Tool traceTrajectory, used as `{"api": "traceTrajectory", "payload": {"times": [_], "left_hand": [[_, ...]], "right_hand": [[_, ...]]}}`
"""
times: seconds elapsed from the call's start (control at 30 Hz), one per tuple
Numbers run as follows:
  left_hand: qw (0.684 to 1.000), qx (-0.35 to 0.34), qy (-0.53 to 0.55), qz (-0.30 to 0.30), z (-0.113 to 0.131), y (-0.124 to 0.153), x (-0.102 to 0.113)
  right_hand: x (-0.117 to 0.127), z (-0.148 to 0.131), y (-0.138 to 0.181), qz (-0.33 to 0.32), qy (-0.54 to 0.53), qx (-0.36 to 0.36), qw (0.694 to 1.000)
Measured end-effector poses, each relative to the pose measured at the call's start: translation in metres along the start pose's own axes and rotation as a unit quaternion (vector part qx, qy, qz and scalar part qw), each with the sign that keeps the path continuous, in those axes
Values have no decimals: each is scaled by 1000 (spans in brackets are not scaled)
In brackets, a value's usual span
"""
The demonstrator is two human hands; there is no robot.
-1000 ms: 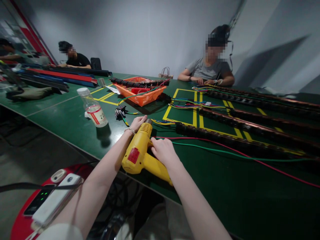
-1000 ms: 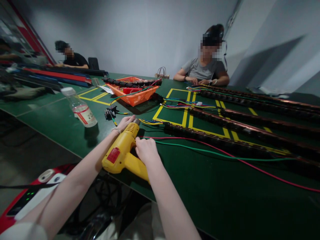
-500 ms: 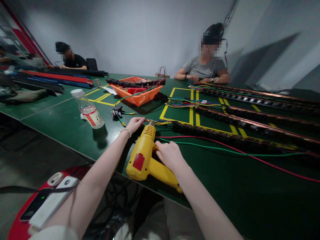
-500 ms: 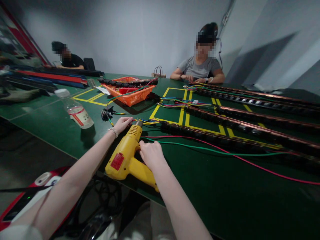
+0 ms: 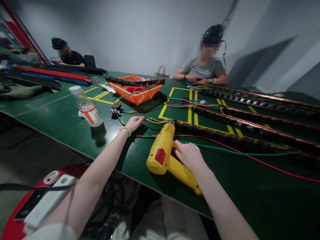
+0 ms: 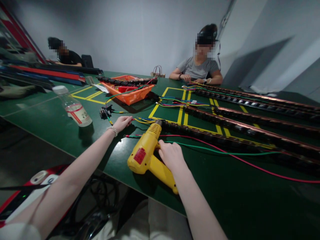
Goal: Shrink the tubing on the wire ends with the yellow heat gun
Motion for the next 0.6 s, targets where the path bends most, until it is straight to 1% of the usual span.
{"api": "traceTrajectory", "payload": {"times": [0.17, 0.33, 0.6], "left_hand": [[1000, -3, -3, 1, 0, 0, 0], [1000, 8, 11, 2, -6, -3, -2], [1000, 16, 20, -2, -5, -3, -3]], "right_hand": [[1, -3, 0, -9, -1, 4, 1000], [0, -12, 0, -17, -2, 28, 999], [-8, -43, -10, -20, -11, 84, 996]]}}
Point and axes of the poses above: each hand's wrist, its own y-axis away from the middle knuckle, its own x-axis out of the back of the hand, z = x × y, the point moved 5 cm from there along -y, towards the middle knuckle, and after that the axes turned 11 degrees about -y, right-handed, at the moved point
